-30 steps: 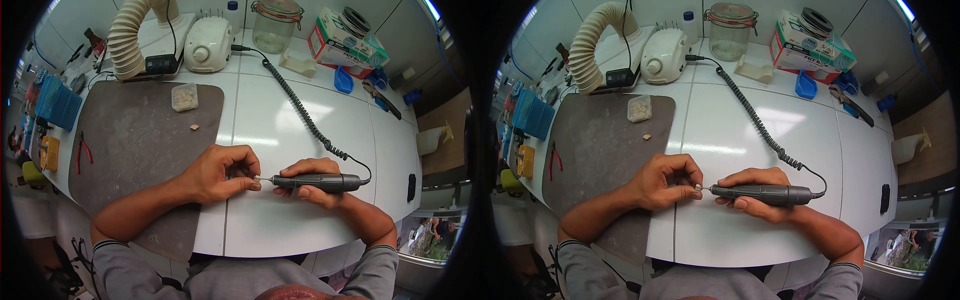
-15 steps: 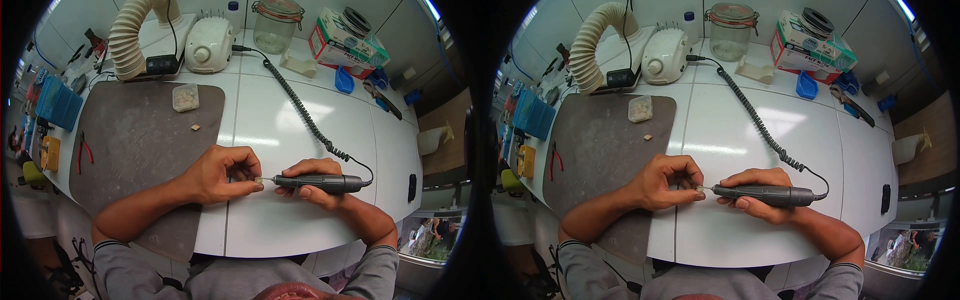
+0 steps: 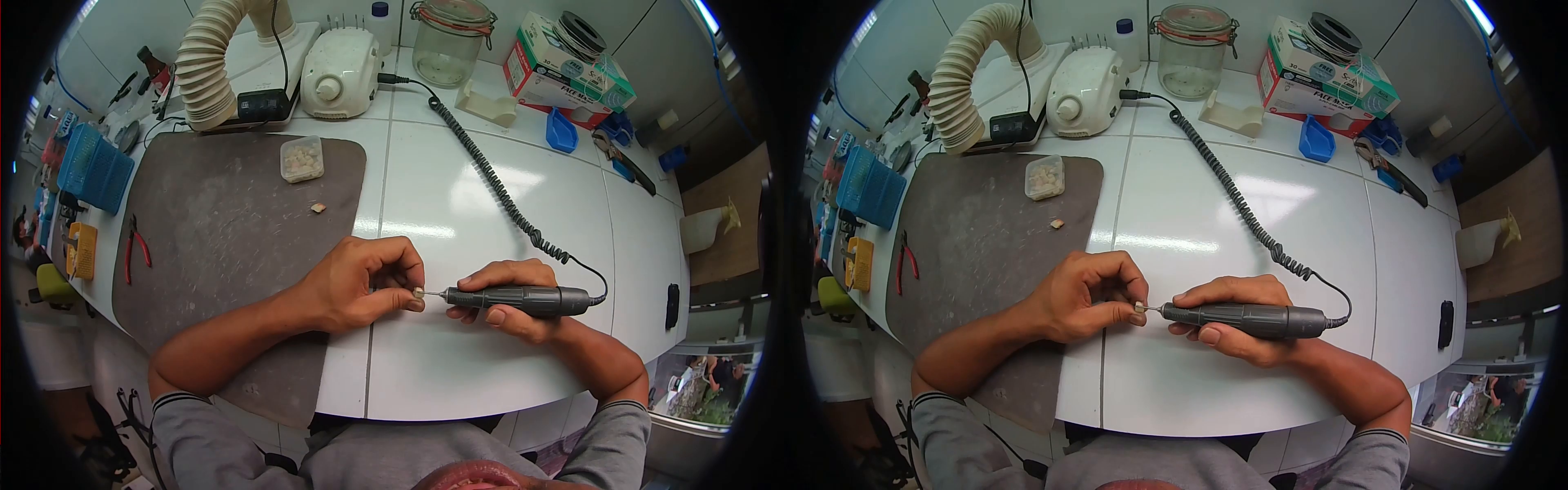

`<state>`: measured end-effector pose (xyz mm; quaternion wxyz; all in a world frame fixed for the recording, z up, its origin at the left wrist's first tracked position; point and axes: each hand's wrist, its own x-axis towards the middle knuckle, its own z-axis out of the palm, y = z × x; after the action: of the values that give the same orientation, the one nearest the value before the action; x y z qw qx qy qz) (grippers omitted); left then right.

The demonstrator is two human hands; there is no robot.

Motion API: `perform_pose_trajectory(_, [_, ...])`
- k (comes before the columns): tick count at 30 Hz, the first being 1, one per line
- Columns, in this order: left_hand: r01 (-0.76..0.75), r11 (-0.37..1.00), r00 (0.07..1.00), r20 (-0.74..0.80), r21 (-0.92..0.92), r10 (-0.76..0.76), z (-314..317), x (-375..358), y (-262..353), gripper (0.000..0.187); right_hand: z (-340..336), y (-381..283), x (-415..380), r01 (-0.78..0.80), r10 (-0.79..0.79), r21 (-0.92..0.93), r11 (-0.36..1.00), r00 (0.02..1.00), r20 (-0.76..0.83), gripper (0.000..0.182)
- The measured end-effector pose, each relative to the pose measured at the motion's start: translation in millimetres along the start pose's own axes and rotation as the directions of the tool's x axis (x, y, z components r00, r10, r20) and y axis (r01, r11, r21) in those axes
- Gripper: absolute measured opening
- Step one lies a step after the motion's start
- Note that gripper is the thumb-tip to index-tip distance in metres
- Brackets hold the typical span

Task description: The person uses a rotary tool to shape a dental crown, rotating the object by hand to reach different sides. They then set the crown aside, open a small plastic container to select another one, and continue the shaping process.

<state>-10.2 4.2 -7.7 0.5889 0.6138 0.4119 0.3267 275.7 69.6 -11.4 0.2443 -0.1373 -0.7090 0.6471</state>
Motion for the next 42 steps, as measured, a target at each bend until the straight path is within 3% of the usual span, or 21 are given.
perform_pose_trajectory(20, [0.045, 0.995, 0.999, 0.029, -0.084, -0.042, 1.2, -0.4, 3.8, 0.014, 0.4, -1.1, 1.4, -0.006, 0.006, 0.010, 1.000, 1.000, 0.009, 0.038])
perform_pose_trajectory(42, [0.022, 0.998, 0.999, 0.045, -0.057, -0.020, 1.7, -0.7, 2.4, 0.015, -1.9, 0.9, 1.7, 0.000, 0.000, -0.014, 1.000, 0.999, 0.046, 0.038])
